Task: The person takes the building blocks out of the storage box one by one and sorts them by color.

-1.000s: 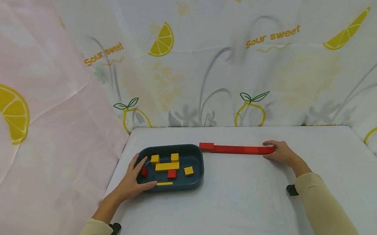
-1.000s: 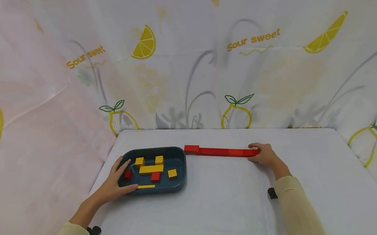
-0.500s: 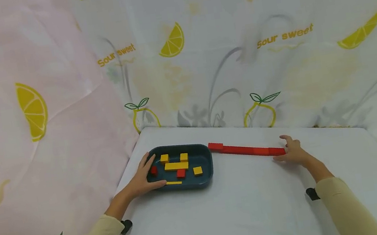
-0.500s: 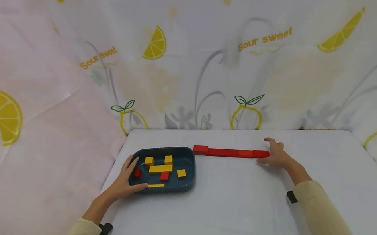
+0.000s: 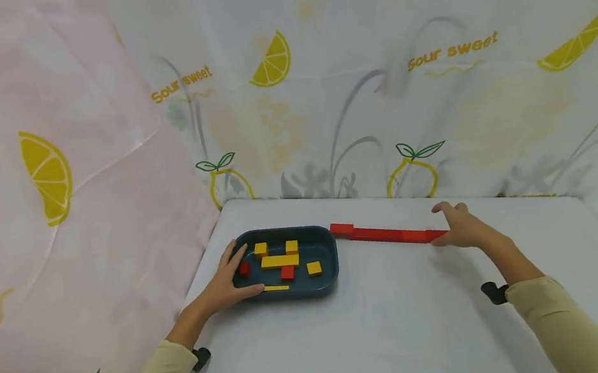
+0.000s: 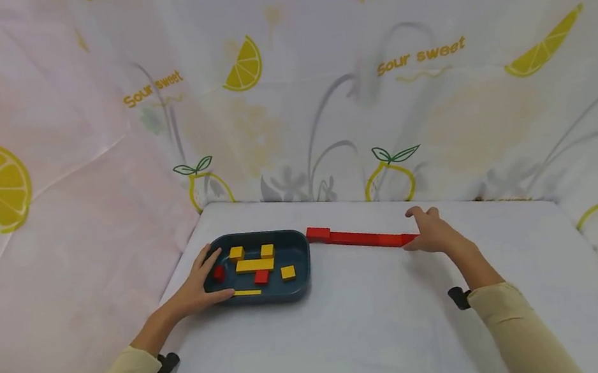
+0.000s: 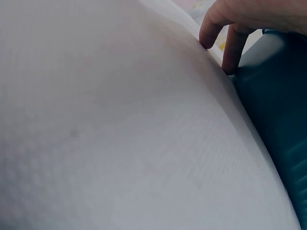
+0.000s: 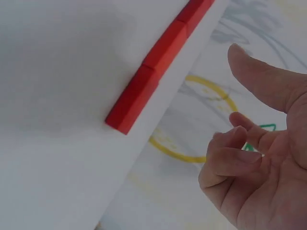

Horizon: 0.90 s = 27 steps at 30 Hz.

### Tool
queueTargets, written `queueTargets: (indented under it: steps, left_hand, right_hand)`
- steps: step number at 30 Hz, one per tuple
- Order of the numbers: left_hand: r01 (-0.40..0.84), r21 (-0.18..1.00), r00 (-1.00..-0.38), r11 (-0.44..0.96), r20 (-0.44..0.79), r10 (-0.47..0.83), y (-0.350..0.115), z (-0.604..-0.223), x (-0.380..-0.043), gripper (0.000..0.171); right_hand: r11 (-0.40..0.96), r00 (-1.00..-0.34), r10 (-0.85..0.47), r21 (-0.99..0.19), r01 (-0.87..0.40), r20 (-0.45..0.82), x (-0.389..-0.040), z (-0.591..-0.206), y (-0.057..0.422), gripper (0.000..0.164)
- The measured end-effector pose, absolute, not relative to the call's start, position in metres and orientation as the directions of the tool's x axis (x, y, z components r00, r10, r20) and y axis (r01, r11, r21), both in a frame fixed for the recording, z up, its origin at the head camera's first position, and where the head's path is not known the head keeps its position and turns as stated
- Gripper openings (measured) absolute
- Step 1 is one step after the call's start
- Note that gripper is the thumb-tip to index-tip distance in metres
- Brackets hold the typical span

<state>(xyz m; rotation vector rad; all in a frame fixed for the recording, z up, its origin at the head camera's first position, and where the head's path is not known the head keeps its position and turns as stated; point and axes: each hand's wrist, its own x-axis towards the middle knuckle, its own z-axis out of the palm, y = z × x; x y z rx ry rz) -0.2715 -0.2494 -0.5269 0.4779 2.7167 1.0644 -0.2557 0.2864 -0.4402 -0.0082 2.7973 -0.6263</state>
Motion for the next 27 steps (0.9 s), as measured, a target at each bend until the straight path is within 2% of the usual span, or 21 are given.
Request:
queueTargets:
  steps: [5, 8, 12, 19, 27]
  left_hand:
    - [0.231, 0.697, -0.929, 0.679, -0.049, 0.366, -0.248, -0.528, -0.273, 0.109]
    - [0.228, 0.705, -0.927, 0.672, -0.054, 0.372, -0.245, -0.529, -0.273, 0.109]
    - [0.219, 0.7, -0.925, 0.679, -0.072, 0.373, -0.245, -0.53, -0.271, 0.108]
    - [0.215, 0.696, -0.931, 0.685, -0.066, 0.359, -0.247, -0.529, -0.268, 0.108]
    - [0.23, 0.69, -0.932, 0.686, -0.046, 0.359, -0.251, -0.528, -0.271, 0.109]
  right_hand:
    - [0.915, -0.967, -0.059, -0.401, 0.047, -0.249, -0.269, -0.441, 0.29, 0.068]
    - [0.921, -0.956, -0.018, -0.376, 0.098, -0.293, -0.273, -0.458, 0.307, 0.067]
    - [0.898, -0.939, -0.014, -0.418, 0.14, -0.344, -0.269, -0.488, 0.327, 0.069]
    - [0.843, -0.982, -0.11, -0.538, -0.009, -0.156, -0.268, -0.513, 0.336, 0.041]
    - [0.847, -0.983, -0.114, -0.531, -0.02, -0.144, -0.269, -0.51, 0.331, 0.037]
